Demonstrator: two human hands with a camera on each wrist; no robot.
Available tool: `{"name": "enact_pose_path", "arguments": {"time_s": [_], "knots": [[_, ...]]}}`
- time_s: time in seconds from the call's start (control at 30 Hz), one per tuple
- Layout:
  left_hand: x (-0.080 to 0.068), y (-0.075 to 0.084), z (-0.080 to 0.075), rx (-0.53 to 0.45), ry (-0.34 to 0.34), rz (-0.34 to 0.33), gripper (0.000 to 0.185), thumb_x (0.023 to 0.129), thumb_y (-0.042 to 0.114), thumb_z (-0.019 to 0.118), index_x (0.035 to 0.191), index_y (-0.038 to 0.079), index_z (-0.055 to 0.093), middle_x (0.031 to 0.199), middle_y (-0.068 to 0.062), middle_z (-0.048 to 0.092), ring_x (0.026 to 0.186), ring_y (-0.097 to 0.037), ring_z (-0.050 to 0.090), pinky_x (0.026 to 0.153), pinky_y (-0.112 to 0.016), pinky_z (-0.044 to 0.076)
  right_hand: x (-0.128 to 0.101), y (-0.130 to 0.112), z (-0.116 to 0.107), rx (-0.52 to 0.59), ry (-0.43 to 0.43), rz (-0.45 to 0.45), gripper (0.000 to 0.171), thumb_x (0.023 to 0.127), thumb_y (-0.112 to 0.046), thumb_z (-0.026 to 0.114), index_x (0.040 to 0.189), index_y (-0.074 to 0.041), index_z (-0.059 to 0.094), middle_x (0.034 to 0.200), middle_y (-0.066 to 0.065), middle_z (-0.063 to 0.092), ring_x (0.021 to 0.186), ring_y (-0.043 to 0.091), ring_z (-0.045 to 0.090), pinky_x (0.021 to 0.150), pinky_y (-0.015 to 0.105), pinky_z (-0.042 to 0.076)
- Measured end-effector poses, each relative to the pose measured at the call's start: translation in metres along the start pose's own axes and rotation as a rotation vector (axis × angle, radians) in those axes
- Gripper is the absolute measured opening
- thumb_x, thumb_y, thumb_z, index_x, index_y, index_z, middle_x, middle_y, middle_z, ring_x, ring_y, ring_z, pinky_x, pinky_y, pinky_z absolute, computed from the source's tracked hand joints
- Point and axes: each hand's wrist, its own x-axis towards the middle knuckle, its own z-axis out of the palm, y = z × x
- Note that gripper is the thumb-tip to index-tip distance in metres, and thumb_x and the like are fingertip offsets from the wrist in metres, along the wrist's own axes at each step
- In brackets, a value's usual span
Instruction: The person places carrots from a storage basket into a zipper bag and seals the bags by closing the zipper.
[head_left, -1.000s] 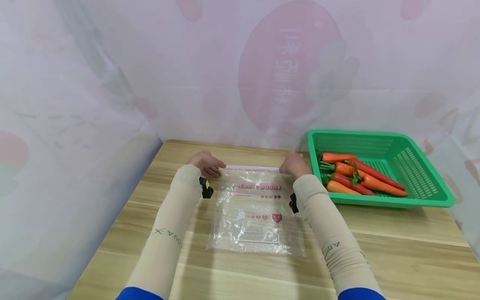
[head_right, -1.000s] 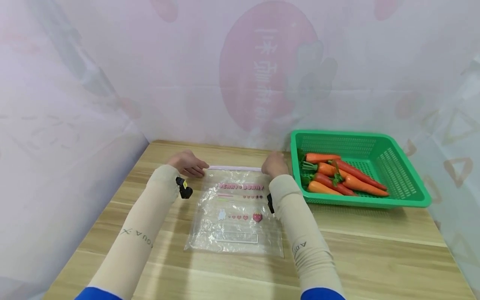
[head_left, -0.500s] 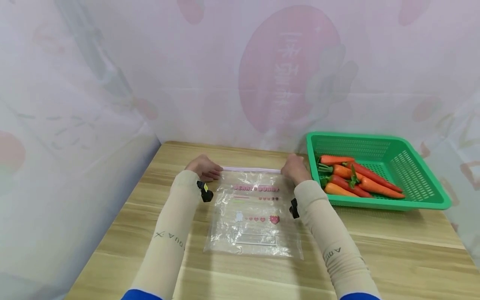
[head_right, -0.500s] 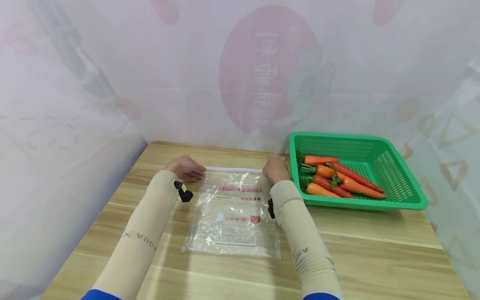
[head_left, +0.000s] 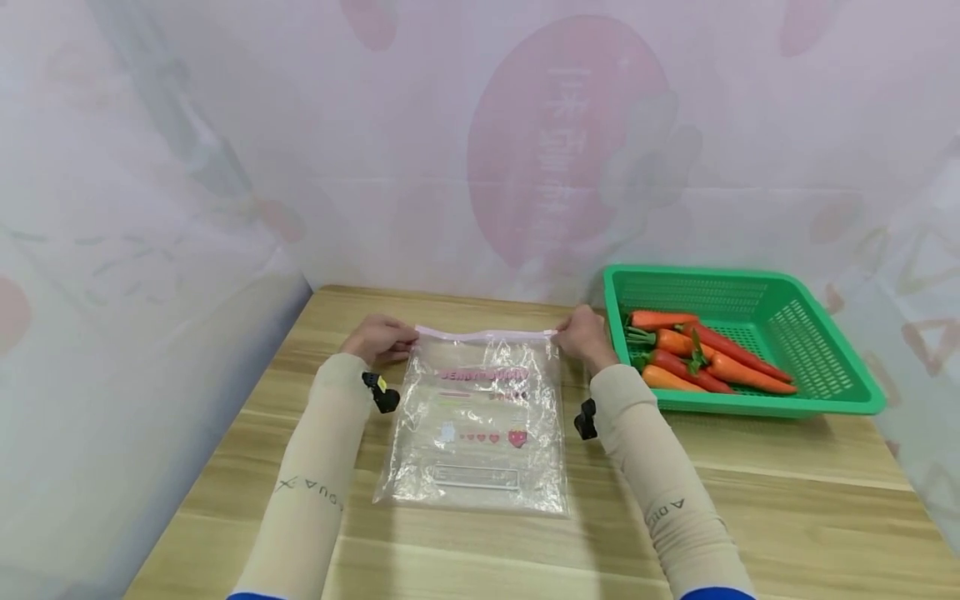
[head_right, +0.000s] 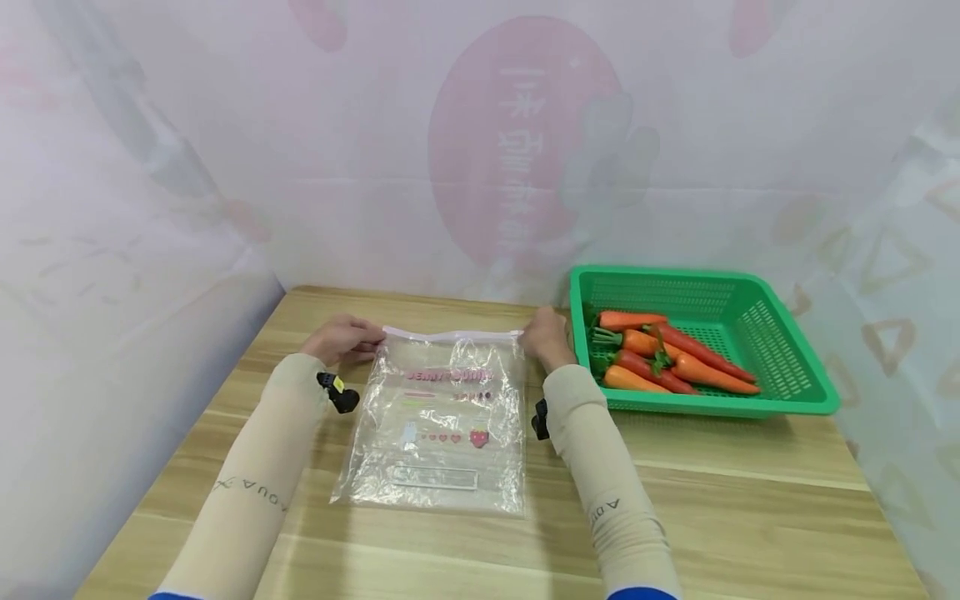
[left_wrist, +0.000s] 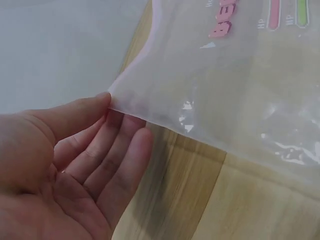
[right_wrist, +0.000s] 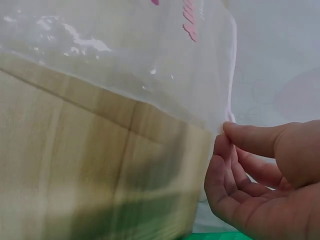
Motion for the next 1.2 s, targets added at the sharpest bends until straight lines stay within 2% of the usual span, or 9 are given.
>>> {"name": "enact_pose_path", "arguments": {"time_s": [0.1,0.17,0.23,0.37,0.53,0.73,0.93,1.07,1.2], "knots": [[0.0,0.001,-0.007,0.019,-0.009,0.037,0.038,0.104,0.013,0.068,0.136,-0.006,0.062,0.101,-0.003,0.072,0.087,-0.01,0.069,0.089,-0.026,0.063,-0.003,-0.003,-0.006,-0.006,-0.012,-0.054,0.017,0.096,-0.011,0.073,0.105,0.002,0.079,0.116,0.019,0.076,0.1,0.029,0.066,0.083,0.038,0.057],[-0.001,0.003,-0.01,0.047,-0.013,0.072,0.037,0.105,0.014,0.066,0.135,-0.006,0.062,0.104,-0.003,0.072,0.089,-0.01,0.068,0.09,-0.027,0.063,-0.003,-0.005,-0.011,-0.001,-0.024,-0.099,0.018,0.097,-0.013,0.073,0.106,0.002,0.078,0.114,0.02,0.077,0.102,0.031,0.068,0.086,0.039,0.058],[-0.002,0.007,-0.012,0.046,-0.01,0.104,0.036,0.105,0.015,0.066,0.134,-0.006,0.063,0.105,-0.004,0.073,0.09,-0.01,0.069,0.094,-0.03,0.063,-0.002,-0.006,-0.018,0.023,-0.043,-0.142,0.018,0.099,-0.013,0.072,0.105,0.003,0.076,0.111,0.021,0.077,0.101,0.033,0.07,0.083,0.039,0.058],[-0.004,0.019,-0.014,0.012,-0.01,0.173,0.037,0.104,0.014,0.068,0.134,-0.007,0.063,0.107,-0.007,0.075,0.09,-0.009,0.072,0.102,-0.037,0.061,-0.003,-0.008,-0.036,0.077,-0.086,-0.208,0.018,0.103,-0.014,0.068,0.11,0.002,0.072,0.111,0.022,0.076,0.1,0.035,0.071,0.079,0.037,0.056],[-0.012,0.039,-0.017,0.0,-0.02,0.279,0.035,0.105,0.013,0.065,0.132,-0.01,0.063,0.11,-0.01,0.076,0.092,-0.011,0.074,0.104,-0.039,0.06,-0.003,-0.012,-0.06,0.093,-0.114,-0.267,0.02,0.104,-0.017,0.067,0.114,0.0,0.07,0.116,0.022,0.075,0.104,0.031,0.072,0.088,0.04,0.059],[-0.024,0.058,-0.023,-0.05,0.006,0.376,0.032,0.106,0.01,0.063,0.129,-0.012,0.061,0.1,0.001,0.079,0.091,-0.007,0.076,0.101,-0.036,0.061,-0.005,-0.022,-0.085,0.101,-0.123,-0.335,0.023,0.106,-0.024,0.065,0.118,-0.005,0.068,0.12,0.019,0.073,0.113,0.034,0.07,0.097,0.05,0.058],[-0.035,0.082,-0.023,-0.104,0.063,0.467,0.032,0.104,0.009,0.067,0.128,-0.011,0.065,0.097,0.001,0.081,0.09,-0.008,0.078,0.097,-0.035,0.062,-0.01,-0.03,-0.11,0.114,-0.071,-0.406,0.021,0.105,-0.025,0.068,0.115,-0.007,0.072,0.115,0.016,0.075,0.106,0.028,0.07,0.09,0.043,0.057],[-0.038,0.095,-0.021,-0.076,0.101,0.524,0.03,0.102,0.015,0.071,0.124,-0.005,0.07,0.1,-0.001,0.082,0.094,-0.012,0.078,0.094,-0.033,0.063,-0.013,-0.031,-0.124,0.112,-0.052,-0.435,0.022,0.104,-0.025,0.07,0.116,-0.006,0.073,0.113,0.013,0.076,0.1,0.02,0.07,0.088,0.036,0.057],[-0.041,0.104,-0.016,-0.063,0.105,0.578,0.029,0.101,0.017,0.072,0.122,-0.003,0.072,0.099,0.001,0.082,0.094,-0.011,0.077,0.095,-0.033,0.063,-0.015,-0.028,-0.135,0.103,-0.025,-0.449,0.023,0.103,-0.024,0.071,0.116,-0.005,0.074,0.111,0.013,0.077,0.094,0.013,0.071,0.082,0.026,0.057]]}}
